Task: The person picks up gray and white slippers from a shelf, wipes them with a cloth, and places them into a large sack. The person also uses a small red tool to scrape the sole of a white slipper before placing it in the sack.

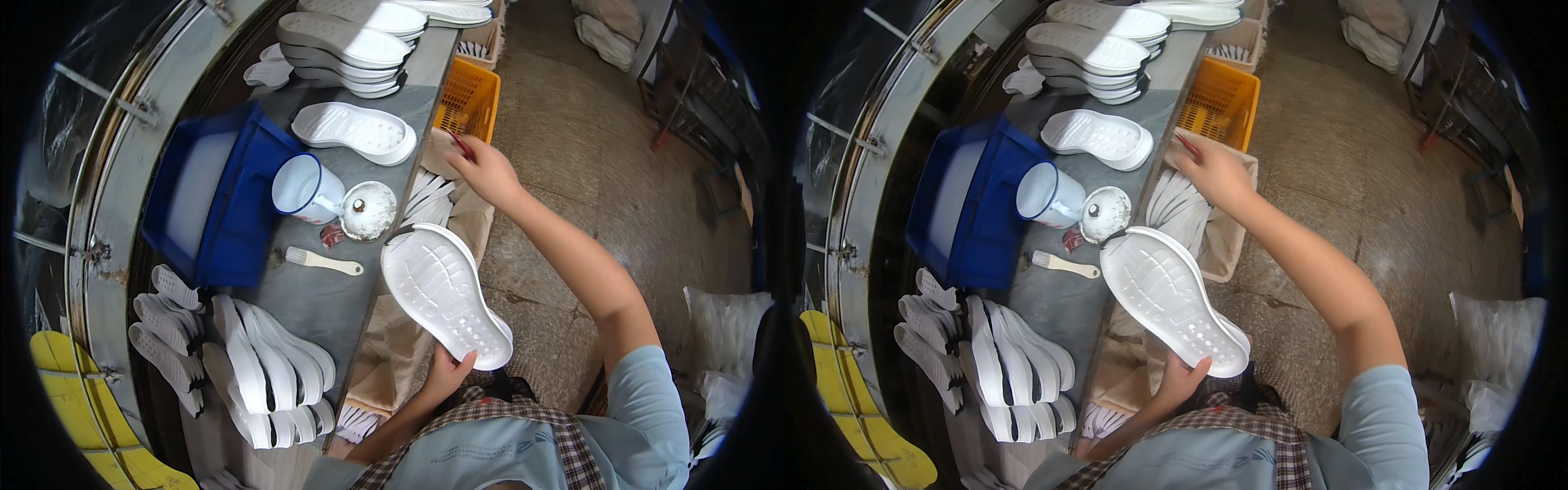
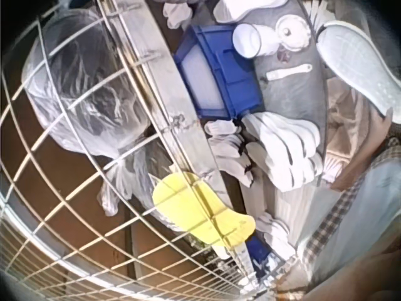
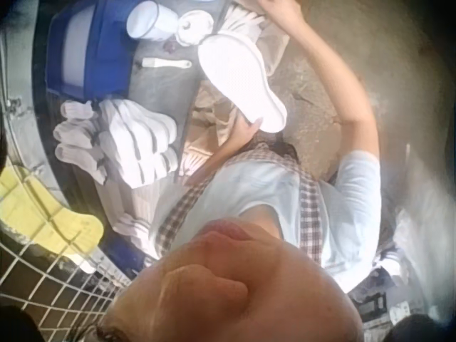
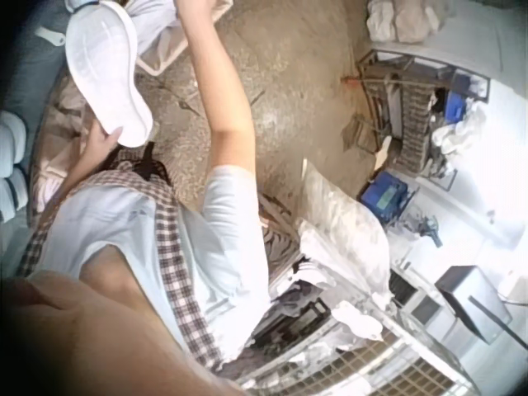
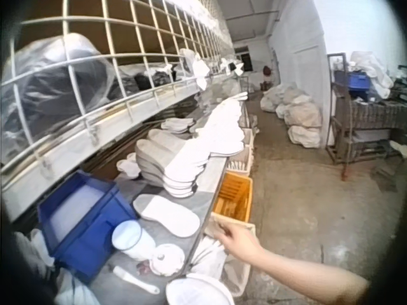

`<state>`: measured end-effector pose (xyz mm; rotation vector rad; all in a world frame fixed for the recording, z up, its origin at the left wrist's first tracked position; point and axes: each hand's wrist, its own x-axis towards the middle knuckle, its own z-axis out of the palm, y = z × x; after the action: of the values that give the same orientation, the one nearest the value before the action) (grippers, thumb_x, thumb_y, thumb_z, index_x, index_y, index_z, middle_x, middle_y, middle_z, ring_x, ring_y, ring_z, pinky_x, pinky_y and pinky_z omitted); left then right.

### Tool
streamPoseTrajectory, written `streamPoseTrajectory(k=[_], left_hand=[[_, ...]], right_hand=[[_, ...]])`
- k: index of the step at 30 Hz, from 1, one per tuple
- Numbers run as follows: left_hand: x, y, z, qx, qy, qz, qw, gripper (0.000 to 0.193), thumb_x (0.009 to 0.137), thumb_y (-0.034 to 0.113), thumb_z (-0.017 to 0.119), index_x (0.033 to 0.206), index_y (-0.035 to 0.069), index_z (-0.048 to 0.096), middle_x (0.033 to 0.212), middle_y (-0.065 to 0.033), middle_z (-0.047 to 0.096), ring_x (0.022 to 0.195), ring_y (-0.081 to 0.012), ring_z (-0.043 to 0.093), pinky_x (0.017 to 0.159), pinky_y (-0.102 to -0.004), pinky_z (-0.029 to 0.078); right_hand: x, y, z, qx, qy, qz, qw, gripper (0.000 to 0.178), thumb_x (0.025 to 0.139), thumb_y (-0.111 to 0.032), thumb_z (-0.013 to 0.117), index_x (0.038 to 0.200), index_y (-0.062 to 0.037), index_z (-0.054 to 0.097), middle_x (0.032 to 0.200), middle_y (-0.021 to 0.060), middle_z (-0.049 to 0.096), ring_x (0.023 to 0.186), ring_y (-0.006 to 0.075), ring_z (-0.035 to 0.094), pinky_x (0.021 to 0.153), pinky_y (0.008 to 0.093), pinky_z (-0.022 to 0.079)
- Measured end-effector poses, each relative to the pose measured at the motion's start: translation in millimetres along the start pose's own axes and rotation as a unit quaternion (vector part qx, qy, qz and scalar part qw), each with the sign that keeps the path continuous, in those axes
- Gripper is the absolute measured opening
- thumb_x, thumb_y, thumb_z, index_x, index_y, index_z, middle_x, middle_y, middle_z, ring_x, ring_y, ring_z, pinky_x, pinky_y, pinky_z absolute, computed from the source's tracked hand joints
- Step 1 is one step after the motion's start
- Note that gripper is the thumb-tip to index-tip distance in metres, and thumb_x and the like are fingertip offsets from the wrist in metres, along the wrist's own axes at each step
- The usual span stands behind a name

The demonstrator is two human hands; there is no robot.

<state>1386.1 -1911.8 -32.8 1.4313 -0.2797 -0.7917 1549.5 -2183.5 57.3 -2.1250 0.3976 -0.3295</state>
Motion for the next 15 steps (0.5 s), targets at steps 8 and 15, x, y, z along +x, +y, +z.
streamPoseTrajectory(k=[8,15], left_hand=[[-19.6,9.0,-19.0,0.026,0.059,0.019,0.998,0.055,0.081,-0.002,0.059,0.125,-0.004,0.025,0.117,-0.0137,0.045,0.105,-0.0175,0.05,0.09,-0.0297,0.042],[-19.8,12.7,-16.9,0.034,0.09,0.05,0.994,0.048,0.08,0.0,0.061,0.119,-0.006,0.034,0.11,-0.0139,0.05,0.101,-0.0185,0.052,0.087,-0.0304,0.043]], right_hand=[[98.9,-20.8,62.3,-0.116,-0.07,0.122,0.983,0.053,0.074,-0.037,0.061,0.112,-0.002,0.057,0.101,0.0207,0.062,0.085,0.0263,0.064,0.076,0.0349,0.048],[35.0,0.9,11.3,0.322,-0.122,0.303,0.889,0.023,0.087,-0.024,0.04,0.082,-0.0037,0.049,0.056,0.0032,0.046,0.033,0.0086,0.031,0.03,0.0254,0.025]])
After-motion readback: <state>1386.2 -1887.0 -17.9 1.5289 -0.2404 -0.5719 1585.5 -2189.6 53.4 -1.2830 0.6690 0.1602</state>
